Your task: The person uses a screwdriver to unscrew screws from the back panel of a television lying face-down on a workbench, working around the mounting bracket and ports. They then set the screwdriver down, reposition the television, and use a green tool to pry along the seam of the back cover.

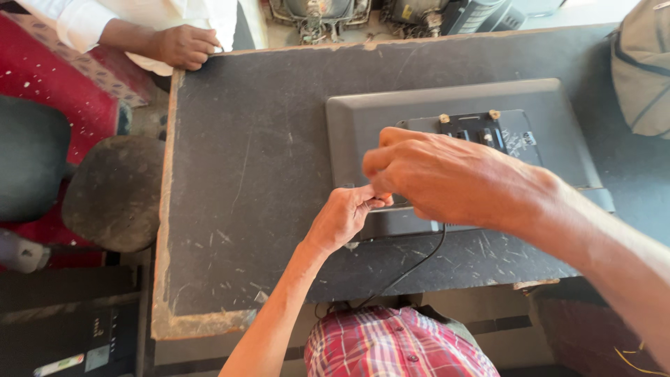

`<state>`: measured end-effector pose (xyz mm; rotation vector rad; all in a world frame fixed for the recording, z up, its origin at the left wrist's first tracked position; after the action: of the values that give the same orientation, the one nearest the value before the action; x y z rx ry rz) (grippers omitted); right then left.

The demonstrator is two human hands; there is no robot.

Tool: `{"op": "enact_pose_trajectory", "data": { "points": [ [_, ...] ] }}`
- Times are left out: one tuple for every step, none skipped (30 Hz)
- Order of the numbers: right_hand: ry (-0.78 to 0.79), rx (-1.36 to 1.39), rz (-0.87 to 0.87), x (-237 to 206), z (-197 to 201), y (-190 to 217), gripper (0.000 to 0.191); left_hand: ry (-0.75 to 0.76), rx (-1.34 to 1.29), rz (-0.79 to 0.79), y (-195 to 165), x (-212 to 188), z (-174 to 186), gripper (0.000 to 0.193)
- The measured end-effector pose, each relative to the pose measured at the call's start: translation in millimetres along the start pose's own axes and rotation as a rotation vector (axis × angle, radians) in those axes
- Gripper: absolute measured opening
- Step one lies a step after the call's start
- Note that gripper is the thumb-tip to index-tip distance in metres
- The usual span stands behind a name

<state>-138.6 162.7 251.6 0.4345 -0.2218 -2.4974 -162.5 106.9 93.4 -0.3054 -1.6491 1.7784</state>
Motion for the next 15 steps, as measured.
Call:
{"op": "enact_pose_trajectory", "data": {
  "points": [
    [-0.111, 0.02, -0.005, -4.1, 7.7, -0.7, 0.031, -0.023, 0.019, 0.003, 0.6, 0.6, 1.9, 0.022],
    [-0.217, 0.045, -0.004, -9.6, 13.7, 0.2, 0.042, -0.051, 0.038, 0.014, 1.3, 0.2, 4.5, 0.023],
    [-0.324, 0.068, 0.001, -14.6, 19.6, 0.8, 0.056, -0.068, 0.07, 0.034, 2.5, -0.2, 5.8, 0.021],
    [-0.335, 0.108, -0.074, -16.3, 17.1, -6.5, 0.047, -0.08, 0.107, 0.05, 3.2, 0.2, 7.5, 0.019],
    [-0.344, 0.151, -0.147, -16.7, 13.5, -13.5, 0.039, -0.094, 0.144, 0.069, 3.9, 0.0, 9.8, 0.017],
    [-0.347, 0.196, -0.218, -17.2, 9.7, -20.6, 0.032, -0.089, 0.142, 0.084, 4.6, -0.7, 10.4, 0.013],
    [-0.4, 0.241, -0.119, -18.1, 13.2, -14.6, 0.034, -0.083, 0.138, 0.098, 5.5, -0.1, 9.9, 0.011],
    [-0.457, 0.282, -0.022, -19.3, 17.5, -8.9, 0.037, -0.074, 0.133, 0.106, 6.4, 0.7, 9.2, 0.009],
    [-0.515, 0.324, 0.074, -22.1, 22.8, -3.9, 0.042, -0.039, 0.124, 0.084, 4.9, 1.3, 6.3, 0.008],
    [-0.527, 0.403, 0.095, -22.3, 23.1, -4.7, 0.041, -0.003, 0.112, 0.064, 4.1, 2.3, 3.1, 0.008],
    [-0.536, 0.483, 0.116, -21.7, 22.4, -4.7, 0.041, 0.032, 0.099, 0.045, 3.5, 2.2, -0.8, 0.007],
    [-0.545, 0.565, 0.138, -21.3, 21.4, -4.3, 0.041, 0.013, 0.045, 0.025, 2.6, 1.9, 0.1, 0.01],
    [-0.658, 0.509, 0.08, -23.9, 23.4, -6.5, 0.041, -0.007, -0.009, 0.004, 2.0, 2.5, 1.6, 0.014],
    [-0.772, 0.448, 0.02, -27.0, 23.1, -6.2, 0.042, -0.024, -0.062, -0.022, 1.1, 3.6, 3.7, 0.017],
    [-0.882, 0.385, -0.039, -32.5, 22.2, -5.6, 0.044, -0.046, -0.055, -0.021, 2.3, 4.8, 4.6, 0.017]
  ]
}}
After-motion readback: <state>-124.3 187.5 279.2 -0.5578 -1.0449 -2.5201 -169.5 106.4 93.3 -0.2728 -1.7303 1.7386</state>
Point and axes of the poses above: each hand's wrist, its own x-axis towards the middle knuckle, its own z-axis out of the back of the hand, y = z × x, the point moved 9 cm from there along x, towards the middle knuckle, and after that the axes turned 1 degree about -z, right-handed, at the moved point
